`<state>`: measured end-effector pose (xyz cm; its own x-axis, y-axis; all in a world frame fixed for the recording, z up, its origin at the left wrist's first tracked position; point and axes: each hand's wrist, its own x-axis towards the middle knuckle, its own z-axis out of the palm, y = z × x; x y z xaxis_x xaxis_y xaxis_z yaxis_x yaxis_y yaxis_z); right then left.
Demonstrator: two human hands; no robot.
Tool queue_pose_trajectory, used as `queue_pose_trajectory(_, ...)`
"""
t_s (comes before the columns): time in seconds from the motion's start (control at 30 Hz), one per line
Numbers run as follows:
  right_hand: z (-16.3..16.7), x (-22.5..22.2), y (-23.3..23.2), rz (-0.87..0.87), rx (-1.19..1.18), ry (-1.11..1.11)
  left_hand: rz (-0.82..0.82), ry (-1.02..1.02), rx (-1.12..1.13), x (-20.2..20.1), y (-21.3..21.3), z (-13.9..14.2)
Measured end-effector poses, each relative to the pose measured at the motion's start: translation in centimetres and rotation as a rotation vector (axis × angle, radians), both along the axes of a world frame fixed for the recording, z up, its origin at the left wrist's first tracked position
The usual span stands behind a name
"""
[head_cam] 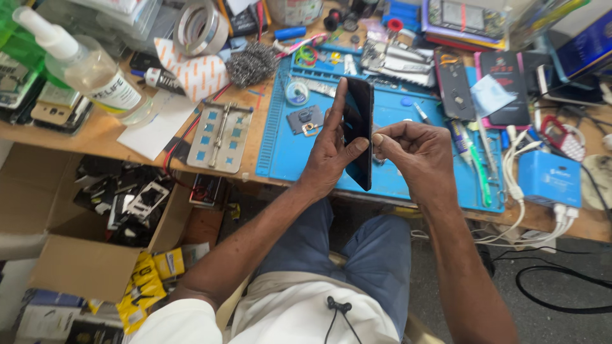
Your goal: The person disassembles a smartphone at a repair bench. They pry open the back cover, lift out the battery, use a screwdriver on internal components, peel adhesive from a screen panel, and handle the phone frame and parts on a blue mat.
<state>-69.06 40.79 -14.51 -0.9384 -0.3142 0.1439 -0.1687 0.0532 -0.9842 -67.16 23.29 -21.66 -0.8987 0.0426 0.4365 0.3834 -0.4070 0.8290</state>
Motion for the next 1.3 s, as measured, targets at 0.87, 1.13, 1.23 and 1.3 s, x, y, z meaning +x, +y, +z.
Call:
queue_pose_trajectory(0.87,-5.8,-8.0,0.3,-0.072,-0.355,0.068,-0.009,0.115,-0.325,-9.6,-0.8,1.0)
queue_pose_trajectory(1.13,-6.1,-8.2,0.2,-0.064,-0.356,0.052,0.064,0.125,-0.466,-10.1,-1.2,0.6)
queue_pose_trajectory(1.23,-6.0,-8.2,0.1,-0.069,-0.35,0.045,0.066,0.137,-0.455,-10.1,-1.2,0.3)
queue_pose_trajectory(1.3,-6.0,-8.1,0.0,-0.068,-0.352,0.041,0.069,0.139,-0.451,-10.0,-1.2,0.2)
